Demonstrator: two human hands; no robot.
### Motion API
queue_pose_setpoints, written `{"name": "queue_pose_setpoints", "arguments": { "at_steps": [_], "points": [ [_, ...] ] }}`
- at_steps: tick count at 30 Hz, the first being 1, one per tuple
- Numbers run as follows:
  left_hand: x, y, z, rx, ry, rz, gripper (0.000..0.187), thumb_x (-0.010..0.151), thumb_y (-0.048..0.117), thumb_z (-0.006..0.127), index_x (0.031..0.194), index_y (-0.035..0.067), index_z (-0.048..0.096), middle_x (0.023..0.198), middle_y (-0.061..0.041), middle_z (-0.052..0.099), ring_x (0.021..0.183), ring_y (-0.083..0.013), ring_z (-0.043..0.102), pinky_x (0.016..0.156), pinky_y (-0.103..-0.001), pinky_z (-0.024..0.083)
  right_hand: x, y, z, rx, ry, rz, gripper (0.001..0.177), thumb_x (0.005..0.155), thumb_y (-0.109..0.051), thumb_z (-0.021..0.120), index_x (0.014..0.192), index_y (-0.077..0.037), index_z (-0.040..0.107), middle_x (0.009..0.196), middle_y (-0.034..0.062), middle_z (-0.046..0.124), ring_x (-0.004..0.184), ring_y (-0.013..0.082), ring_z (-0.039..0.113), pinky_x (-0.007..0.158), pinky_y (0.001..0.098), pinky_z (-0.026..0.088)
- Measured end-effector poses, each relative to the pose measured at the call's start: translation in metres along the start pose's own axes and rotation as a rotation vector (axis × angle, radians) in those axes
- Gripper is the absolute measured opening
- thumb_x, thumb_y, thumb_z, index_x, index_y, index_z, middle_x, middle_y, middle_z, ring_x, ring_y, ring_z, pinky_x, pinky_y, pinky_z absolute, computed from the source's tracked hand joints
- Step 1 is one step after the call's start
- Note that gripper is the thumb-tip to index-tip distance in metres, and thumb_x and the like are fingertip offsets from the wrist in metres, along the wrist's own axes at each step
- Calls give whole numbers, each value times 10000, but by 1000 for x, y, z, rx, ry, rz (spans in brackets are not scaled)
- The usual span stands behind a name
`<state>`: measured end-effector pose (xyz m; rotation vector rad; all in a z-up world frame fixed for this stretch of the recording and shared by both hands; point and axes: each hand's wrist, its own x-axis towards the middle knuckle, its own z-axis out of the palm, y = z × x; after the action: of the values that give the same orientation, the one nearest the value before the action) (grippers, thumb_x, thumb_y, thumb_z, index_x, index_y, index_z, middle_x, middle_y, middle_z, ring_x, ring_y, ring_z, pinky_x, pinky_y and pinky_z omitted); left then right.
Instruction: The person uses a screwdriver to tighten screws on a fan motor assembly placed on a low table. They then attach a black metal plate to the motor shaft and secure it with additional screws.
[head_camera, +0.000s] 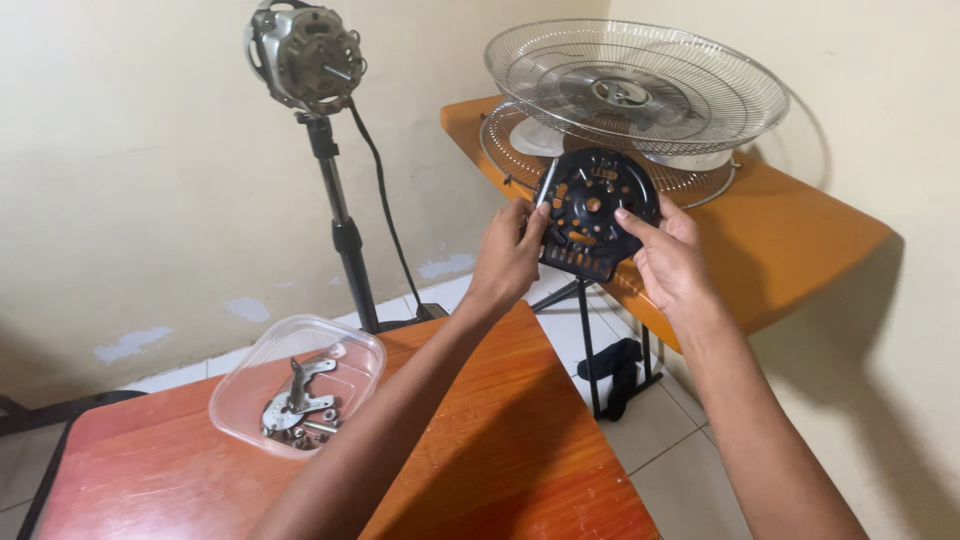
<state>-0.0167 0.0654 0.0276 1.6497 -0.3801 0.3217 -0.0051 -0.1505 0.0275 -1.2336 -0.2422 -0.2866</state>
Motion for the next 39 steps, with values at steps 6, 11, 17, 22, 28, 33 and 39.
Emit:
{"name": "queue_pose_setpoints", "arguments": {
  "at_steps": [6,11,17,22,28,33,39],
  "points": [
    [-7,16,-75,42,101,164,265,914,179,778,978,41,562,701,-4,614,569,-47,520,488,-245,437,6,0,81,115,-135,-33,336,926,36,672,1252,-36,630,1185,97,719,1074,182,711,966,371,597],
    [-13,26,-136,-82,165,139,225,953,133,747,991,74,533,717,46,555,552,-17,453,455,-223,361,13,13,148,159,-155,14,292,939,-30,721,1220,-46,643,1148,61,723,1033,166,704,902,355,603],
    [-34,49,-206,-108,219,135,192,978,116,720,1028,80,538,645,64,518,453,-16,414,382,-231,270,3,24,223,207,-295,19,295,948,-105,733,1229,-75,650,1134,26,735,989,115,710,852,290,599],
    [-62,68,-253,-14,224,18,236,957,130,706,1177,121,619,591,80,499,404,-11,397,337,-234,259,-6,31,280,163,-410,33,275,976,-111,726,1236,-69,646,1130,17,729,978,99,702,834,264,586],
    [-81,64,-290,-10,286,-27,234,943,116,741,1152,99,637,561,73,487,377,-18,384,320,-248,242,-15,51,312,37,-554,76,302,982,-153,693,1255,-58,604,1135,16,718,960,84,698,810,257,592],
    [-82,38,-313,77,279,-36,210,946,105,745,1138,91,662,634,42,531,429,-22,392,350,-234,245,-16,78,314,-355,-557,20,491,924,-231,731,1299,-69,457,1188,55,624,934,94,663,690,280,576],
    [-73,5,-311,71,345,279,213,979,33,766,1170,58,673,1065,10,700,940,-33,613,791,-201,511,-47,70,295,-1050,-684,-406,500,722,-173,896,1076,27,605,1065,152,593,847,194,604,727,336,546]
  ]
}}
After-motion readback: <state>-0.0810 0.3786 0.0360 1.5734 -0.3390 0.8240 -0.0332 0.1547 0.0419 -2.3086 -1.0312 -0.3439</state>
